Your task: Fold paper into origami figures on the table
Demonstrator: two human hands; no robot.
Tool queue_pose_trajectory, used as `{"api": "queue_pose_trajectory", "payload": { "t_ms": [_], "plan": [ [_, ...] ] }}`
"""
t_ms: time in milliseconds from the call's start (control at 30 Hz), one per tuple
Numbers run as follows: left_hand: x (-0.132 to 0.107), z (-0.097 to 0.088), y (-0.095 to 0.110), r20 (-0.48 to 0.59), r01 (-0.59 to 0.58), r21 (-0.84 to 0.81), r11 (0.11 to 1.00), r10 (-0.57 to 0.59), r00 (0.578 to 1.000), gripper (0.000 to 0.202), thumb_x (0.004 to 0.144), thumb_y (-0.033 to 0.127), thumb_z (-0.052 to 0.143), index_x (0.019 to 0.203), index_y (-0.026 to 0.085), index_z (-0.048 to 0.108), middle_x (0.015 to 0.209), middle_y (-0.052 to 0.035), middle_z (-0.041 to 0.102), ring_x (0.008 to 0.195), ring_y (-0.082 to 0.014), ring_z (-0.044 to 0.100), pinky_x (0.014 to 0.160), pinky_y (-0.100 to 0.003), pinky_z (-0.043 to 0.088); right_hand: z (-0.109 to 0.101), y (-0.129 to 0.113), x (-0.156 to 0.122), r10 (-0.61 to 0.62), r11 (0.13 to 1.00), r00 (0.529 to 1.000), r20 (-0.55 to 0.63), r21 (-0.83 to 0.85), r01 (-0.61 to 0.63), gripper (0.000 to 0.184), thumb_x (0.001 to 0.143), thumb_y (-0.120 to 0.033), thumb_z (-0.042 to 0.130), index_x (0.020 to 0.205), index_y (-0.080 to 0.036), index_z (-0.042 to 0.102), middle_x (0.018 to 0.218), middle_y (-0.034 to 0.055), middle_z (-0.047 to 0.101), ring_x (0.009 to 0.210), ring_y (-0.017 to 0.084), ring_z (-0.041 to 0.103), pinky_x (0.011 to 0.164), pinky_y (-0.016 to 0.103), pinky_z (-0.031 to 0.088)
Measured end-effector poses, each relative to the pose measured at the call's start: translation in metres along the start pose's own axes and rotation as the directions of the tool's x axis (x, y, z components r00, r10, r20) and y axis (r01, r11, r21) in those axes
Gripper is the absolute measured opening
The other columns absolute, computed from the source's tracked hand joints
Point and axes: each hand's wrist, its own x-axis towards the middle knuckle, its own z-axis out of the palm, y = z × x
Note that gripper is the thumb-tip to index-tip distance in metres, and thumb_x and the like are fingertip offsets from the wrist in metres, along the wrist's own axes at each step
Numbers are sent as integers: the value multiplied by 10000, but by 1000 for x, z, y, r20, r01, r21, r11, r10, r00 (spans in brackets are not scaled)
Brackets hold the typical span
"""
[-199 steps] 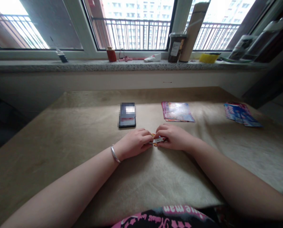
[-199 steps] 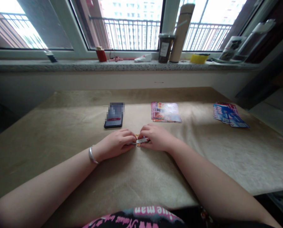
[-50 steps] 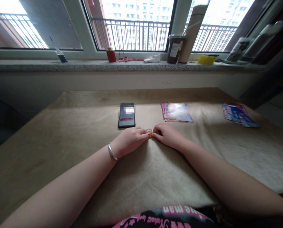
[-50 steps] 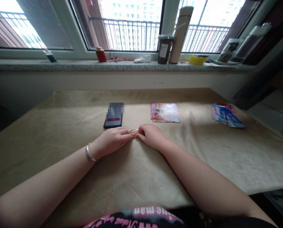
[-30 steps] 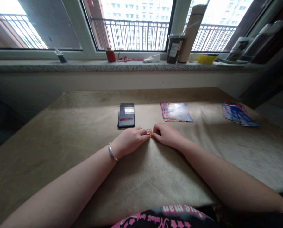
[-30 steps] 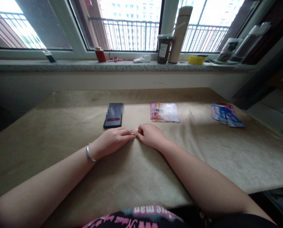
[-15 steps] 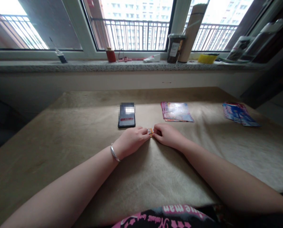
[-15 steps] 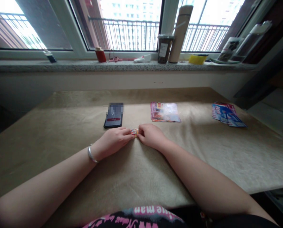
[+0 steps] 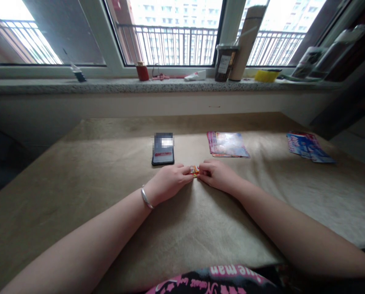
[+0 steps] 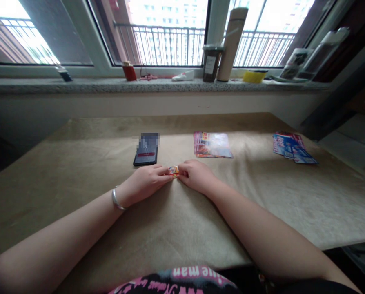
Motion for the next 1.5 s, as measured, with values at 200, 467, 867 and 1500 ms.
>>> {"api": "queue_pose_trajectory", "payload": {
  "t_ms": [200,467,867,1500],
  "plan": [
    [1,-1,2,-1,42,-43,998,-43,999,189,929,195,449,986,206,629,925,-20,614,764,-137,537,646,-251,438,-2,-1,-5,-138,979,988,-67,-159,126,152,832,-271,573,746,-175,653,791,43,628,715,140,503,651,247,329],
    [0,-2,1,-21,105,-150,983,-110,994,177,906,192,485,943,215,656,905,-15,630,786,-130,560,686,-241,453,-3,-5,-9,-256,945,966,-33,-219,243,219,874,-198,488,863,-230,704,822,25,666,741,143,519,638,251,334],
    [3,-14,7,100,85,-96,992,-76,992,193,874,98,477,964,183,625,982,-43,605,814,-150,547,688,-252,472,-9,-13,-7,-159,952,986,42,-259,165,226,833,-182,497,878,-248,709,822,20,649,771,146,533,644,250,336],
    [-3,-16,-2,149,115,-226,967,-82,985,291,846,64,454,959,202,685,921,-44,606,819,-144,559,754,-256,471,-19,-12,-8,-112,931,990,89,-340,136,199,809,-194,531,817,-250,722,801,17,653,690,131,532,579,255,276]
  ]
}}
